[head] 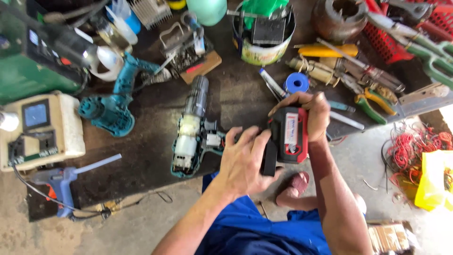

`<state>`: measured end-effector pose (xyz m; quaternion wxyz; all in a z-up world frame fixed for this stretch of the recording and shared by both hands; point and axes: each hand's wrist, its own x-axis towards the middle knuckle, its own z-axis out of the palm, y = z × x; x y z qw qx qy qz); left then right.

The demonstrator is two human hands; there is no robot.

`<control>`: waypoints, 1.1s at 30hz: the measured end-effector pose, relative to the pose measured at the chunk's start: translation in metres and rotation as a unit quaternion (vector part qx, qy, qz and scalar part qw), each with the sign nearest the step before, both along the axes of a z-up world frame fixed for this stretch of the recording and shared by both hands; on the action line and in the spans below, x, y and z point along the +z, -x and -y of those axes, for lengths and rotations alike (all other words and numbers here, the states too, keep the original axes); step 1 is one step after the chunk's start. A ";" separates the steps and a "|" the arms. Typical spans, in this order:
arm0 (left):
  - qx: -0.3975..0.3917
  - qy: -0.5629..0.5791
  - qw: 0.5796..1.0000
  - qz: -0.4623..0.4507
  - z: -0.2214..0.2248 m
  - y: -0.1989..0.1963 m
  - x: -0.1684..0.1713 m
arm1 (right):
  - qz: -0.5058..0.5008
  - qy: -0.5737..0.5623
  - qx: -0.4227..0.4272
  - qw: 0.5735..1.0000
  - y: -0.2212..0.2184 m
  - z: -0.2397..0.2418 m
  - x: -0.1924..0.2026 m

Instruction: Applying hot glue to internal wiring and reassembling the housing of a cordless power drill on a repair bench.

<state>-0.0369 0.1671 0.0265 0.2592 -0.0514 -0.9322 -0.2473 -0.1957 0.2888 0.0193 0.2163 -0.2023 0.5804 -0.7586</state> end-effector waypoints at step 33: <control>0.177 -0.166 0.943 0.228 0.083 -0.148 -0.263 | -0.251 -0.388 -0.108 0.880 -0.199 -0.033 -0.154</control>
